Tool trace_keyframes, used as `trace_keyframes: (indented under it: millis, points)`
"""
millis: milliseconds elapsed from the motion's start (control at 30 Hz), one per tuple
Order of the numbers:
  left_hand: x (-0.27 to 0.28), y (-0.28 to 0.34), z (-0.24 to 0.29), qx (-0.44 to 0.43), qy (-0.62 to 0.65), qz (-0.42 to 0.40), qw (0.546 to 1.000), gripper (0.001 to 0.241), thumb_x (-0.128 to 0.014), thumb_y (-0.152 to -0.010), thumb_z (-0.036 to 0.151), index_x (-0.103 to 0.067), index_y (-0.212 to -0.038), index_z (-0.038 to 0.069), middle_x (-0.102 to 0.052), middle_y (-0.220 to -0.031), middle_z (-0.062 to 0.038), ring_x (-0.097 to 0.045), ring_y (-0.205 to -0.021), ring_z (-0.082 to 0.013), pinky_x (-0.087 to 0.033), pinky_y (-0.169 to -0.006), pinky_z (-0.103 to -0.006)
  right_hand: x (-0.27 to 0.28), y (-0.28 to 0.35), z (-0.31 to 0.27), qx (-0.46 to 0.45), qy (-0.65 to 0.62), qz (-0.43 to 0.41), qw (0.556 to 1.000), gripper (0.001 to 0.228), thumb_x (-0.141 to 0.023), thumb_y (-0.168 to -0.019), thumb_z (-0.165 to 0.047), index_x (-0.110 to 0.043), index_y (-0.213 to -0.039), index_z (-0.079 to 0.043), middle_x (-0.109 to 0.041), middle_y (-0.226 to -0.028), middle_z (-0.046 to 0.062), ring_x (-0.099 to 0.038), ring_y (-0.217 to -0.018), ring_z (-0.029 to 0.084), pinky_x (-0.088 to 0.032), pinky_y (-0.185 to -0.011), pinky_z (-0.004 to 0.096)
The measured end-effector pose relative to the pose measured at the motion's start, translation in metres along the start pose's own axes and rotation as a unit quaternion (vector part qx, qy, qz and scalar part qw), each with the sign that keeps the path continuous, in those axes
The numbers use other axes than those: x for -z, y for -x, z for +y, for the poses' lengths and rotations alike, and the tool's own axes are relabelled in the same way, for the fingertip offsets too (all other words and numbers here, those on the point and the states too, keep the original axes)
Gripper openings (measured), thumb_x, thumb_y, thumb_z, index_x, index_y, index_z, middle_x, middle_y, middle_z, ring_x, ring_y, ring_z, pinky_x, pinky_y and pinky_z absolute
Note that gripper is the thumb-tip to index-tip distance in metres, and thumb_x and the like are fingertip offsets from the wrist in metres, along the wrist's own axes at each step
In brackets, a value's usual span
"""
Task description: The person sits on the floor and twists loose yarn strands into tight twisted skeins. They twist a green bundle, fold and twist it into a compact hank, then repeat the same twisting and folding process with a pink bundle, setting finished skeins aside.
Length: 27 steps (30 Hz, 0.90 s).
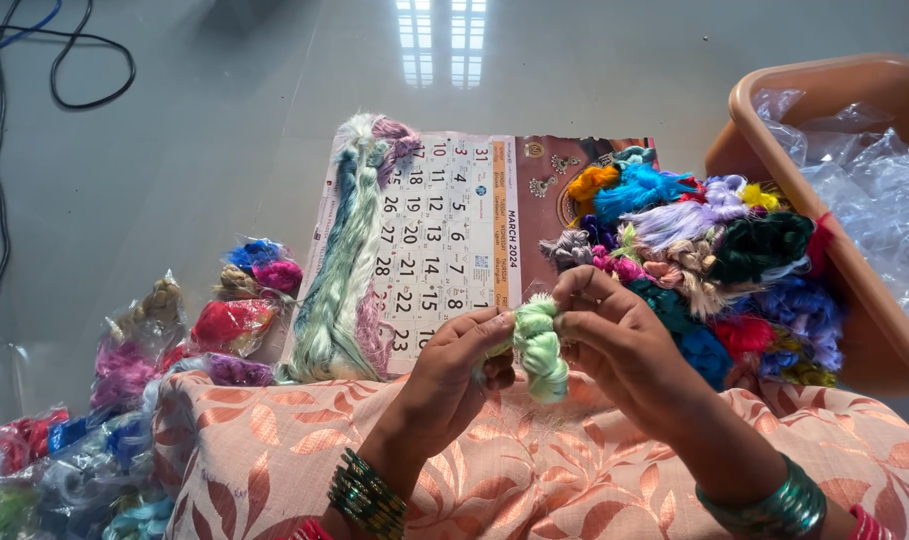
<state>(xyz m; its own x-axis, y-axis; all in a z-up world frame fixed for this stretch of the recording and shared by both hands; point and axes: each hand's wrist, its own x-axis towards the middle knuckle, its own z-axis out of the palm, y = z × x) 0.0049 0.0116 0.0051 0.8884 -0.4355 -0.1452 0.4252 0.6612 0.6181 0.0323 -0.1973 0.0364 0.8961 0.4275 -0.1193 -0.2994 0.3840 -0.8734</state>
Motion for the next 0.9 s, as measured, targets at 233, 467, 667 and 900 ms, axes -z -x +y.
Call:
trace_keyframes:
  millis: [233, 467, 667, 900]
  points:
    - [0.001, 0.006, 0.009, -0.016, 0.008, -0.026, 1.0, 0.023, -0.062, -0.1, 0.021, -0.067, -0.11, 0.001, -0.065, -0.089, 0.0, -0.054, -0.073, -0.006, -0.045, -0.068, -0.0237, -0.011, -0.005, -0.009, -0.074, -0.043, -0.018, 0.996, 0.025, -0.065, -0.095, -0.006, -0.055, -0.118, -0.007, -0.065, -0.104, 0.006, -0.068, -0.098, 0.017, -0.057, -0.087, 0.036]
    - [0.003, 0.0, -0.003, -0.026, -0.033, -0.006, 0.999, 0.023, -0.067, -0.099, 0.015, -0.067, -0.116, 0.0, -0.066, -0.087, 0.003, -0.053, -0.071, -0.0028, -0.044, -0.067, -0.021, 0.004, -0.005, 0.015, 0.053, 0.175, 0.031, 0.983, 0.023, -0.061, -0.099, -0.006, -0.066, -0.12, 0.002, -0.073, -0.111, 0.011, -0.07, -0.102, 0.014, -0.059, -0.09, 0.032]
    - [0.012, -0.007, -0.016, -0.108, -0.196, 0.04, 0.974, 0.024, -0.063, -0.099, 0.011, -0.063, -0.121, 0.001, -0.064, -0.097, 0.001, -0.054, -0.081, -0.0026, -0.046, -0.073, -0.0216, -0.018, -0.005, -0.002, -0.04, 0.168, 0.059, 0.983, 0.032, -0.059, -0.097, -0.013, -0.066, -0.126, -0.001, -0.076, -0.112, 0.009, -0.074, -0.099, 0.014, -0.062, -0.088, 0.032]
    - [0.02, -0.012, -0.026, -0.083, -0.282, 0.067, 0.954, 0.039, -0.062, -0.092, -0.003, -0.049, -0.127, 0.007, -0.062, -0.101, -0.008, -0.056, -0.083, -0.0142, -0.05, -0.069, -0.0267, 0.0, -0.009, 0.022, -0.008, 0.236, 0.001, 0.972, 0.044, -0.071, -0.093, -0.005, -0.047, -0.13, -0.002, -0.07, -0.108, 0.01, -0.071, -0.101, 0.017, -0.062, -0.085, 0.035]
